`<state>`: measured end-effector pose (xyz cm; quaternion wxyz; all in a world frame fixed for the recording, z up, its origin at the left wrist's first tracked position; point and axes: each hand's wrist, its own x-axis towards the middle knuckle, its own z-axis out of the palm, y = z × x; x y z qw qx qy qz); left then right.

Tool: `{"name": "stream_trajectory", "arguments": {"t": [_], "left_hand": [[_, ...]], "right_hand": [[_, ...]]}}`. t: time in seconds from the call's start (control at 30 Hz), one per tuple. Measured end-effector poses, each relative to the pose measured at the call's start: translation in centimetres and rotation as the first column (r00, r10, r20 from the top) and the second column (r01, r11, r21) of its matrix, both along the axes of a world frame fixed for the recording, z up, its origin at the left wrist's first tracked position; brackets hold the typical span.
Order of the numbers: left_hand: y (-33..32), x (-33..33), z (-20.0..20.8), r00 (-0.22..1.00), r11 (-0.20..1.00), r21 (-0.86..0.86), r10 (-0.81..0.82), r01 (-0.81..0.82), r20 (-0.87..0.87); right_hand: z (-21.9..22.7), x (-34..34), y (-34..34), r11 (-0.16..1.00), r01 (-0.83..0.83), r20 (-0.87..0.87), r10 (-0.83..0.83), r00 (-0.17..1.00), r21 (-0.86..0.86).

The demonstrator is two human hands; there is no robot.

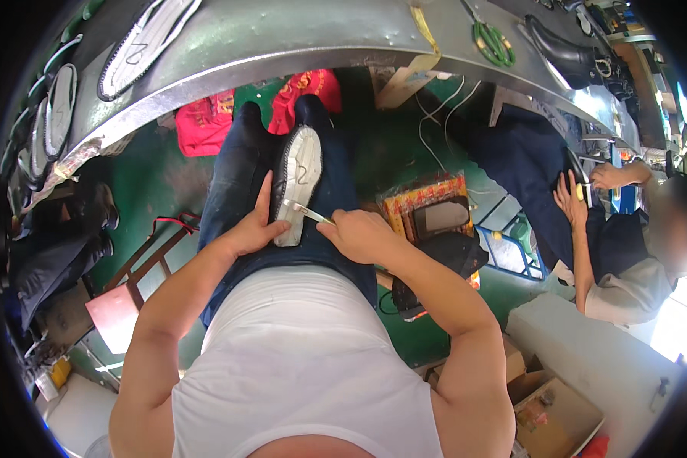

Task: Pulling shoe uppers over lasts using pincers on an assembly line.

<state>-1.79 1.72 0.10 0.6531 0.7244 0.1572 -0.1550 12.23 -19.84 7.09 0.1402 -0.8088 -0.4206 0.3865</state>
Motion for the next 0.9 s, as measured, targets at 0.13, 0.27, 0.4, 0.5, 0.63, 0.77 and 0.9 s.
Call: {"name": "stream_trajectory", "arguments": {"t": [0.13,0.27,0.4,0.5,0.63,0.77,0.9], "left_hand": [[0.8,2.8,0.1,0.983,0.959,0.217,0.185,-0.184,0.018],[1.3,7.1,-2.8,0.945,0.941,0.155,0.315,-0.3,-0.084],[3.1,7.9,1.7,0.915,0.887,-0.234,0.402,-0.398,-0.032],[5.7,9.9,11.8,0.913,0.794,-0.524,0.403,-0.31,0.071],[10.4,18.6,23.7,0.874,0.961,-0.125,0.278,-0.248,0.398],[15.0,30.5,29.3,0.854,0.444,0.842,-0.262,-0.308,0.45],[21.2,38.0,23.8,0.831,-0.206,0.899,-0.501,-0.387,0.243]], "right_hand": [[-2.6,-0.6,-3.0,0.916,0.363,-0.4,-0.271,0.875,0.172],[-8.0,-2.3,-5.0,0.672,0.74,-0.715,-0.501,0.489,0.035],[-7.2,-1.5,-5.5,0.689,0.723,-0.732,-0.521,0.439,-0.056],[-8.6,-1.3,-5.8,0.688,0.725,-0.76,-0.495,0.42,-0.047],[-8.1,-0.3,-4.9,0.711,0.7,-0.773,-0.48,0.415,-0.066],[-9.1,0.1,-4.5,0.721,0.692,-0.817,-0.421,0.394,-0.038],[-7.6,1.0,-3.6,0.738,0.669,-0.822,-0.434,0.369,-0.089]]}}
